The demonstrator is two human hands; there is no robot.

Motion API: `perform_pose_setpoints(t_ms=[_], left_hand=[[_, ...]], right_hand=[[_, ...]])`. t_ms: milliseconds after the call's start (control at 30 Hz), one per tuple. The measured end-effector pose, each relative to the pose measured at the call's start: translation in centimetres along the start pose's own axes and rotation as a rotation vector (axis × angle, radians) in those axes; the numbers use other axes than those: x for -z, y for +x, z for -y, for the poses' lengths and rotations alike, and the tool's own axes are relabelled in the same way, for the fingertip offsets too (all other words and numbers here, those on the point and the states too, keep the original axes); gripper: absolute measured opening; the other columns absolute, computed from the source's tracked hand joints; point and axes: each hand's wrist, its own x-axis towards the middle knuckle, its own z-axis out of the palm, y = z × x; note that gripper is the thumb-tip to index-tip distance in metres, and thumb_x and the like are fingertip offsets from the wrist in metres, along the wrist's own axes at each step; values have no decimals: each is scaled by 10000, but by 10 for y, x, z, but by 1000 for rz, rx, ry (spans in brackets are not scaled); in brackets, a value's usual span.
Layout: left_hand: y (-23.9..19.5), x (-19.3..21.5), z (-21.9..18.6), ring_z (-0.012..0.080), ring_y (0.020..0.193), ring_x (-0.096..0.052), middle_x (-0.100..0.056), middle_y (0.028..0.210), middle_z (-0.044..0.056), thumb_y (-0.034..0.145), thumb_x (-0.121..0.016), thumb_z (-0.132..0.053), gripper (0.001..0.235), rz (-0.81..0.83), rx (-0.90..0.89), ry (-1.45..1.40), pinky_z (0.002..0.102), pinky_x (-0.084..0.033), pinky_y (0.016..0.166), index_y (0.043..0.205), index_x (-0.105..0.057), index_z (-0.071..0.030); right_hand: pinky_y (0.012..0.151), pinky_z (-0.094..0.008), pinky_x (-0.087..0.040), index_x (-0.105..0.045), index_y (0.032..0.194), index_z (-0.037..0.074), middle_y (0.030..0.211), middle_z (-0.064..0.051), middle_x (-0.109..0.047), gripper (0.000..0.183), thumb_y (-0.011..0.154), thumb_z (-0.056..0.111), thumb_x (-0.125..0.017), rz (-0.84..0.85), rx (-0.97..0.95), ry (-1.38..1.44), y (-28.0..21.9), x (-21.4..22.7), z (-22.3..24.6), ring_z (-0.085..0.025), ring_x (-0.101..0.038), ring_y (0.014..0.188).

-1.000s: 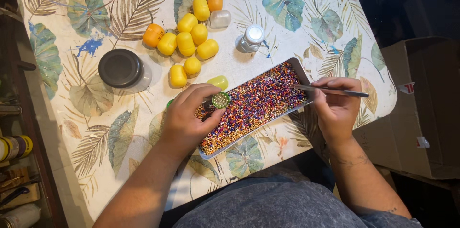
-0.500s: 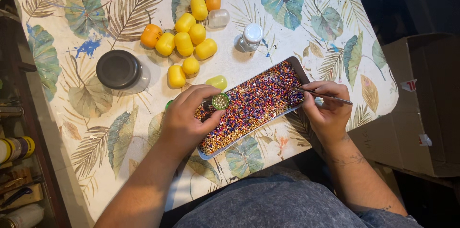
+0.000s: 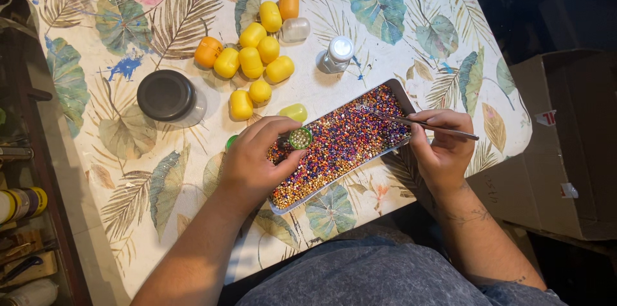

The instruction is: The person uses tweezers to pick colorful sprinkles from a tray and places them onto a small green spherical object. After filling the surface, they close the object with a matching green cap and set it aside.

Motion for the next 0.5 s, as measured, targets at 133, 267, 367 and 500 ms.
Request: perform_pose_setpoints(t_ms=[133,267,367,500], left_hand=[[0,1,2,378,1012,-775,-779,1154,151,872,-857,-37,455,21,11,-25,507,-615,902,1308,-734,-88],[0,3,3,400,1062,-771,-776,1179,159,885,-844,-30,450,40,39,-70,523,-610,935,1317,-735,-91],[0,3,5,399,1075,-771,-775,1186,156,886,-848,-35,457,51,51,-82,527,-609,945,1325,-736,-97],[0,2,3,390,1082,-771,-775,1198,141,894,-857,-62,453,52,55,-80,529,-608,954,1327,-736,-118]], right_hand=[[913,-345,-619,-440,1095,6,1057,-233,-696,319,1037,-61,-747,-31,0,64,8,-10,18,-333,-780,1035],[897,-355,-649,-422,1101,34,1036,-253,-685,353,1007,-23,-757,-99,-65,260,14,-30,34,-333,-781,1004],[841,-304,-653,-438,1115,84,1016,-215,-698,355,994,33,-768,-152,-183,451,23,-53,57,-266,-775,939],[770,-252,-644,-490,1129,113,988,-153,-745,306,987,66,-757,-179,-393,700,29,-70,78,-185,-778,861]])
